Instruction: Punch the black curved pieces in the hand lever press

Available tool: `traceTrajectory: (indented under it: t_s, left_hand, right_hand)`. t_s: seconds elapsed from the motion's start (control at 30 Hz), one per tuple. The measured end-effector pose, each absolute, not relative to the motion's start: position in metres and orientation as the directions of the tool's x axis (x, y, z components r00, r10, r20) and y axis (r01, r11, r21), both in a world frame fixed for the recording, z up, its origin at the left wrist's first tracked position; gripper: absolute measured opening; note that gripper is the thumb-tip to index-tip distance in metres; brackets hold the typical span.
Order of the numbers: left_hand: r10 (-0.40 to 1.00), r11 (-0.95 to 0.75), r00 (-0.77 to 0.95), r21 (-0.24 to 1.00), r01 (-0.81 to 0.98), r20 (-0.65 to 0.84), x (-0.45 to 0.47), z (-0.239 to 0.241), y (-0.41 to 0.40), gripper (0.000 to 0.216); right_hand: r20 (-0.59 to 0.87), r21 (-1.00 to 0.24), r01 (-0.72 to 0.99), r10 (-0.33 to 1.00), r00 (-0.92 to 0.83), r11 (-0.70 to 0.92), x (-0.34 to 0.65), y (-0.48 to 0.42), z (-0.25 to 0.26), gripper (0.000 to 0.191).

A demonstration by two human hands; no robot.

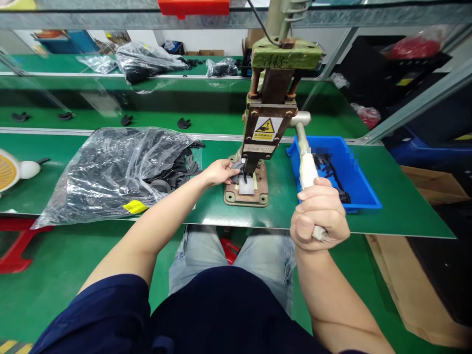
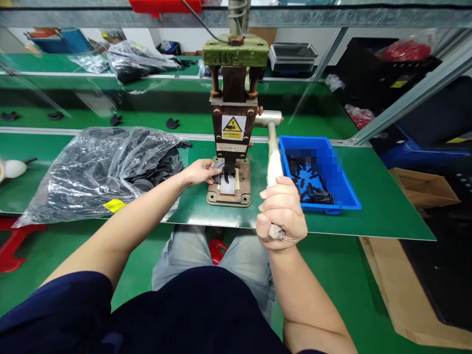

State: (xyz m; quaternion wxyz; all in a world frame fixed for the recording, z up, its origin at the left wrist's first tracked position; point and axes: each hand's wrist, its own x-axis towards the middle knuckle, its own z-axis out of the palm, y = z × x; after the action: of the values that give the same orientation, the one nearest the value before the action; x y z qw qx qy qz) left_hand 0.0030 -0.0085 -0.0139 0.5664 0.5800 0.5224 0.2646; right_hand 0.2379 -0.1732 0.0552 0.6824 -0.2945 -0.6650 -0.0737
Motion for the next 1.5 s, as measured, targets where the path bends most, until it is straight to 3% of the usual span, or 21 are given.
traceTrajectory:
  t_s: [0.23, 0.6, 0.7, 0.8, 0.93, 1.0, 1.1, 1.17, 1.27, 1.37, 1.5]
  left_hand:
    - [0.853, 0.264, 0.375, 0.919, 0.291, -0.364, 0.002, -0.016, -0.001, 0.05]
    - [0.713, 0.489, 0.395, 0.814, 0.313, -0.58, 0.001, -0.01, 0.007, 0.042]
    - [0.726, 0.492, 0.363, 0.809, 0.321, -0.585, 0.003, -0.007, 0.004, 0.037]
    - [0.745, 0.474, 0.347, 0.818, 0.327, -0.57, 0.006, -0.002, -0.002, 0.032]
    - [0.809, 0.425, 0.338, 0.876, 0.228, -0.481, 0.0, 0.002, -0.02, 0.036]
    - [0.842, 0.391, 0.34, 0.908, 0.15, -0.418, -0.009, 0.005, -0.032, 0.041]
    - [0.871, 0.319, 0.363, 0.943, 0.091, -0.33, -0.027, 0.011, -0.049, 0.048]
    - [0.878, 0.277, 0.386, 0.958, 0.073, -0.283, -0.037, 0.016, -0.059, 0.051]
    - [0.87, 0.245, 0.431, 0.968, 0.043, -0.239, -0.042, 0.025, -0.073, 0.053]
    - [0.841, 0.256, 0.489, 0.966, 0.019, -0.233, -0.039, 0.032, -0.086, 0.054]
    - [0.827, 0.269, 0.512, 0.963, -0.003, -0.229, -0.034, 0.037, -0.1, 0.054]
  right_hand:
    - [0.946, -0.314, 0.514, 0.31, 0.096, 0.798, 0.24, -0.175, 0.054, 0.028]
    - [0.954, -0.293, 0.534, 0.281, 0.106, 0.793, 0.238, -0.171, 0.05, 0.032]
    - [0.969, -0.238, 0.486, 0.174, 0.175, 0.841, 0.232, -0.159, 0.07, 0.034]
    - [0.963, -0.188, 0.385, 0.092, 0.253, 0.903, 0.23, -0.14, 0.117, 0.019]
    - [0.937, -0.337, 0.326, 0.281, 0.207, 0.883, 0.242, -0.122, 0.17, 0.057]
    - [0.906, -0.416, 0.331, 0.351, 0.238, 0.847, 0.25, -0.117, 0.164, 0.061]
    - [0.852, -0.519, 0.37, 0.431, 0.297, 0.771, 0.25, -0.114, 0.111, 0.047]
    - [0.742, -0.659, 0.359, 0.649, 0.166, 0.661, 0.24, -0.116, 0.062, 0.028]
    - [0.58, -0.76, 0.334, 0.814, -0.037, 0.557, 0.213, -0.122, 0.006, 0.028]
    - [0.495, -0.803, 0.311, 0.86, -0.126, 0.508, 0.189, -0.125, -0.018, 0.025]
    - [0.475, -0.817, 0.313, 0.873, -0.111, 0.484, 0.177, -0.127, -0.023, 0.022]
